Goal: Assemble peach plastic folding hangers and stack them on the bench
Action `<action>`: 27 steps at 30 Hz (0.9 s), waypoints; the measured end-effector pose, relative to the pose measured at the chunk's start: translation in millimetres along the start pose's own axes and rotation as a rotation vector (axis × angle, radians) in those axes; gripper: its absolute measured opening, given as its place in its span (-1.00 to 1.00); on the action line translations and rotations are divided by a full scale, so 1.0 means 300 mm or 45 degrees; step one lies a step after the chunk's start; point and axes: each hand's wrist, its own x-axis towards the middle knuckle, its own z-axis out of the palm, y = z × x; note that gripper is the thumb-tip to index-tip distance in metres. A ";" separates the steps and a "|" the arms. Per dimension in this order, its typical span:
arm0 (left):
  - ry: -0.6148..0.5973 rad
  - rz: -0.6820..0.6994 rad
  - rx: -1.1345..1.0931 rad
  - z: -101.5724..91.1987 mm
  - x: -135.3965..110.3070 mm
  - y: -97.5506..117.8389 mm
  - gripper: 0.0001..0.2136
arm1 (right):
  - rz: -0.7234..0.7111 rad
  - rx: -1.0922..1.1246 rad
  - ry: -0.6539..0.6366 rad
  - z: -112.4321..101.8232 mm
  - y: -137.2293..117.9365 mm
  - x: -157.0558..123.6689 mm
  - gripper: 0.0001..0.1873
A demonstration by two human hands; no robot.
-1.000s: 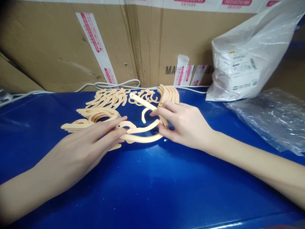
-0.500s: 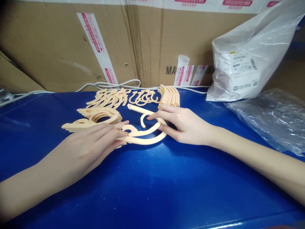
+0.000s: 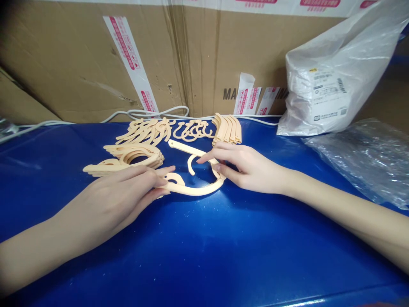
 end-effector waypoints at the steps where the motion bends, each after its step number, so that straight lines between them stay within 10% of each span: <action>1: -0.014 -0.008 0.003 -0.001 0.001 -0.001 -0.77 | -0.012 0.008 -0.016 0.001 -0.005 0.000 -0.68; 13: 0.095 0.138 0.497 -0.018 0.008 -0.021 -0.91 | 0.111 0.355 -0.047 0.016 -0.057 0.002 -0.71; 27: 0.135 -0.496 -0.056 -0.015 0.010 0.023 -0.84 | 0.119 0.803 -0.127 0.082 -0.133 0.000 -0.62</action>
